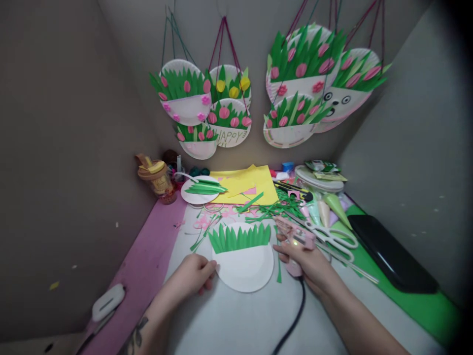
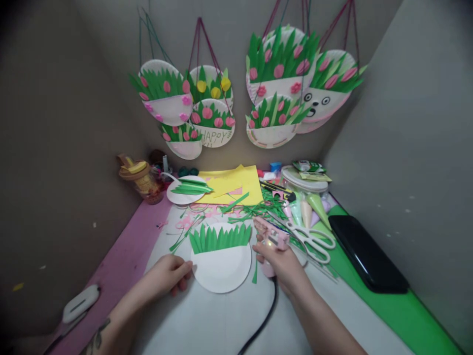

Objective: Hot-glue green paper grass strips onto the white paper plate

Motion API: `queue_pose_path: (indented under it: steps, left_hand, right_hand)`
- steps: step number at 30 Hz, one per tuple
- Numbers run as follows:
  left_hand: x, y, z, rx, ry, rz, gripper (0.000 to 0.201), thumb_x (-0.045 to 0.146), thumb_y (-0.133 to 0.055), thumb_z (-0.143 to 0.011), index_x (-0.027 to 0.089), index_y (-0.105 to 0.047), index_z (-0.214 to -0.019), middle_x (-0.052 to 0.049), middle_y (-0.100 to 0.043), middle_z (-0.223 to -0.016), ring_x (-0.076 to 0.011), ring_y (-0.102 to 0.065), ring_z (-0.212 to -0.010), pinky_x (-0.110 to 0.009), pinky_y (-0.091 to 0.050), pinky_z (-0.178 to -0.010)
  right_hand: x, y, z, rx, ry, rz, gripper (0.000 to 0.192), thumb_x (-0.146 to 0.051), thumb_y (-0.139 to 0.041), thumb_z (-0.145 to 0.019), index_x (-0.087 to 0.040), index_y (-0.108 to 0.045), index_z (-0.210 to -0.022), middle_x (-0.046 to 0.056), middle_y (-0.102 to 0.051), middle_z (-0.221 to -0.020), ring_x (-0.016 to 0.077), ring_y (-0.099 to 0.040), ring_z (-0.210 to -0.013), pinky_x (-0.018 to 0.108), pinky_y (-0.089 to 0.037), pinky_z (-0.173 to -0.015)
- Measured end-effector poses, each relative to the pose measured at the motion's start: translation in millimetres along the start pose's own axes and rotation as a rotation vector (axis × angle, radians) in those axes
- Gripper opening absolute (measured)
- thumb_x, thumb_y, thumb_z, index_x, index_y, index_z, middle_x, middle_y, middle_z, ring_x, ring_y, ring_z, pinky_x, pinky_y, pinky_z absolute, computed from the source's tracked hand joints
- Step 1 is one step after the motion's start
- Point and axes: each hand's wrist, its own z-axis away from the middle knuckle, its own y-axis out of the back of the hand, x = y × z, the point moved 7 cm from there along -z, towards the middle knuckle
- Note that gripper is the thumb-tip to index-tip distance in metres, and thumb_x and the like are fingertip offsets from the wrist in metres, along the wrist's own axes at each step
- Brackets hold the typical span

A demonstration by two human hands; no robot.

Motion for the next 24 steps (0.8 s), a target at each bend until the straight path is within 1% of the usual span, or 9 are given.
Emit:
queue_pose_path:
  steps: [3,5,8,11,13,15,17,20,24]
  left_hand:
    - [18,21.6,4,0.09,-0.139,-0.201,0.043,0.049,-0.045,-0.083,0.018,-0.058,-0.056,-0.003,-0.06,-0.049,-0.0137,-0.049,-0.043,-0.025,-0.03,-0.048]
    - [37,48.1,-3,0.244,-0.25,-0.34,0.037,0.043,-0.047,-0.083,0.018,-0.062,-0.06,-0.003,-0.063,-0.053,-0.0157,-0.053,-0.049,-0.026,-0.031,-0.05]
    - [60,93.7,-28,0.527,-0.346,-0.548,0.03,0.034,-0.047,-0.084,0.019,-0.067,-0.069,-0.005,-0.068,-0.064,-0.0175,-0.058,-0.058,-0.026,-0.036,-0.056]
    - [67,127.4,-69,0.655,-0.35,-0.594,0.028,0.023,-0.045,-0.084,0.016,-0.071,-0.088,-0.011,-0.073,-0.092,-0.0234,-0.064,-0.086,-0.029,-0.044,-0.076]
    - [69,141.1,-93,0.696,-0.365,-0.628,0.03,0.018,-0.045,-0.083,0.013,-0.071,-0.098,-0.014,-0.069,-0.108,-0.0261,-0.06,-0.104,-0.032,-0.042,-0.09]
    - [71,149.3,-111,0.709,-0.376,-0.669,0.033,0.015,-0.044,-0.083,0.012,-0.07,-0.103,-0.015,-0.067,-0.114,-0.0269,-0.057,-0.111,-0.034,-0.04,-0.097]
    - [74,154.0,-125,0.693,-0.376,-0.715,0.032,0.014,-0.046,-0.082,0.013,-0.07,-0.104,-0.015,-0.065,-0.115,-0.0282,-0.055,-0.112,-0.036,-0.04,-0.098]
    - [76,158.4,-138,0.647,-0.358,-0.78,0.027,0.018,-0.055,-0.079,0.014,-0.07,-0.101,-0.016,-0.065,-0.112,-0.03,-0.056,-0.109,-0.037,-0.042,-0.096]
    - [73,161.4,-149,0.602,-0.334,-0.841,0.021,0.024,-0.061,-0.079,0.016,-0.07,-0.097,-0.014,-0.065,-0.107,-0.0271,-0.058,-0.103,-0.034,-0.044,-0.092]
  right_hand:
    - [1,0,-2,-0.021,-0.006,-0.015,0.051,-0.034,-0.089,-0.047,-0.016,-0.072,-0.092,0.01,-0.073,-0.102,0.0268,-0.072,-0.083,0.032,-0.059,-0.062]
    - [1,-1,-3,-0.021,-0.012,-0.05,0.053,-0.034,-0.09,-0.046,-0.016,-0.072,-0.093,0.01,-0.074,-0.101,0.0262,-0.072,-0.08,0.032,-0.059,-0.063]
    - [2,-4,-5,-0.035,-0.018,-0.104,0.052,-0.03,-0.09,-0.044,-0.016,-0.072,-0.091,0.008,-0.074,-0.096,0.0253,-0.072,-0.078,0.033,-0.059,-0.065]
    - [4,-5,-8,-0.063,-0.016,-0.12,0.052,-0.029,-0.09,-0.045,-0.017,-0.072,-0.092,0.006,-0.074,-0.094,0.0245,-0.071,-0.08,0.033,-0.059,-0.067]
    - [6,-5,-11,-0.083,-0.012,-0.115,0.052,-0.028,-0.09,-0.047,-0.018,-0.072,-0.094,0.005,-0.074,-0.094,0.0243,-0.071,-0.083,0.033,-0.058,-0.069]
    - [7,-2,-14,-0.088,0.006,-0.108,0.051,-0.026,-0.091,-0.047,-0.018,-0.072,-0.094,0.005,-0.074,-0.094,0.0241,-0.07,-0.085,0.032,-0.058,-0.07]
    - [8,0,-16,-0.095,0.016,-0.096,0.05,-0.027,-0.091,-0.048,-0.018,-0.072,-0.094,0.005,-0.074,-0.095,0.0241,-0.07,-0.086,0.032,-0.057,-0.071]
    - [11,1,-17,-0.11,-0.007,-0.066,0.047,-0.032,-0.09,-0.051,-0.017,-0.073,-0.093,0.008,-0.075,-0.098,0.0253,-0.07,-0.087,0.033,-0.057,-0.074]
    - [13,1,-16,-0.118,-0.011,-0.043,0.052,-0.037,-0.089,-0.052,-0.017,-0.073,-0.096,0.009,-0.075,-0.102,0.0257,-0.071,-0.087,0.033,-0.056,-0.074]
